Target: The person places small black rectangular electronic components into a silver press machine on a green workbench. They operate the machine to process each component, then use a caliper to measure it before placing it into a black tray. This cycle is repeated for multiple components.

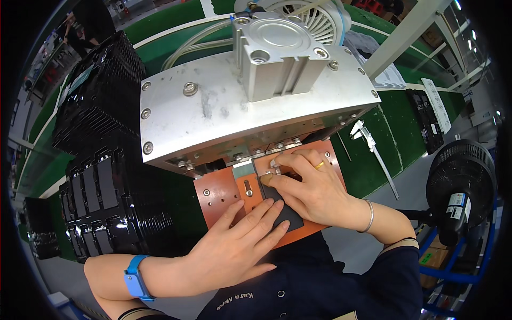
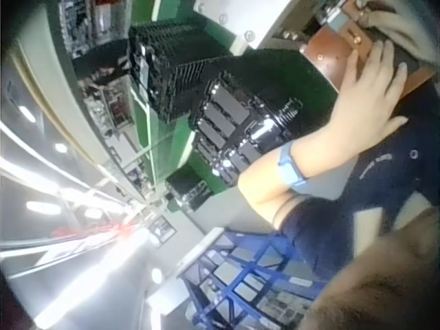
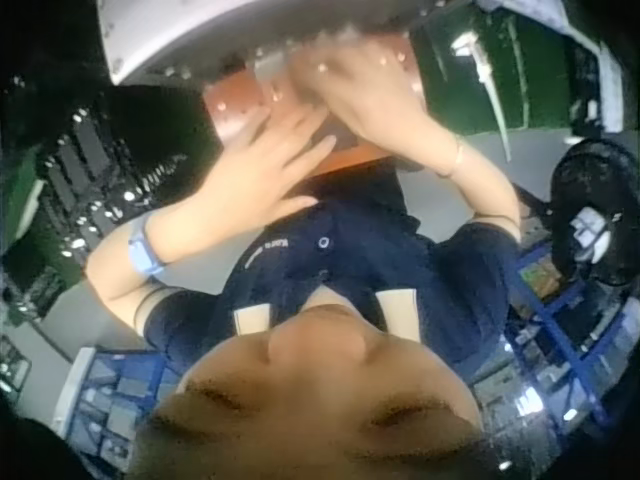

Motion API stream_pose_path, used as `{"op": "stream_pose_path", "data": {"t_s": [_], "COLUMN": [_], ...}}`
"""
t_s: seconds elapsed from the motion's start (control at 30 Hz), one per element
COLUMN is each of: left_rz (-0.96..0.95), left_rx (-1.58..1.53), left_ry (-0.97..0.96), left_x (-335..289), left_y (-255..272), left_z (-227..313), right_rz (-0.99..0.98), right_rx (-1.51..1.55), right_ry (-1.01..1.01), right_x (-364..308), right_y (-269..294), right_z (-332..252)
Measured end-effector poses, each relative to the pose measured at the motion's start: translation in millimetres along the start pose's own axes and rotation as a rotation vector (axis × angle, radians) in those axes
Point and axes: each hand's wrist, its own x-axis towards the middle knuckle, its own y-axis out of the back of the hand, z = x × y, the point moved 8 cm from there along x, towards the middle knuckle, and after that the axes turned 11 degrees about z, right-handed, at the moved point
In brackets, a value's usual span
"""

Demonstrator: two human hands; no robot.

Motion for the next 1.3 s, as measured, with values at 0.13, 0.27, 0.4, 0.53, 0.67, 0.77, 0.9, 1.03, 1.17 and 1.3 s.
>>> {"op": "stream_pose_path", "data": {"t_s": [0.13, 0.27, 0.4, 0.53, 0.67, 0.77, 0.9, 1.03, 1.17, 1.3], "left_rz": [0.001, 0.007, 0.019, 0.04, 0.051, 0.041, 0.04, 0.036, 0.031, 0.018], "left_rx": [-0.012, -0.038, -0.06, -0.043, -0.038, -0.041, -0.07, -0.095, -0.106, -0.106], "left_ry": [0.027, 0.014, 0.067, 0.12, 0.141, 0.14, 0.146, 0.149, 0.159, 0.18], "left_x": [-3.0, 0.4, -0.7, 1.2, 4.1, 4.4, 4.7, 5.8, 5.1, 4.0], "left_y": [0.5, 2.7, 5.5, 8.6, 6.7, 3.3, 2.9, 2.1, 0.5, 0.4], "left_z": [-1.5, -2.2, -8.0, -17.3, -27.1, -29.2, -29.9, -31.1, -33.7, -32.7], "right_rz": [0.104, -0.02, -0.134, -0.084, -0.086, -0.093, -0.089, -0.099, -0.114, -0.138], "right_rx": [0.083, 0.236, 0.251, 0.266, 0.252, 0.264, 0.277, 0.278, 0.296, 0.317], "right_ry": [-0.019, -0.113, -0.02, -0.007, 0.015, 0.008, 0.01, 0.013, -0.001, -0.016], "right_x": [-2.7, -21.1, -42.6, -26.5, -18.9, -17.6, -17.3, -15.3, -13.4, -13.9], "right_y": [8.5, 40.1, 23.9, 20.0, 15.9, 14.3, 13.5, 14.3, 13.9, 13.1], "right_z": [7.9, 3.8, -9.3, 0.8, 8.4, 9.7, 10.6, 10.8, 11.2, 12.2]}}
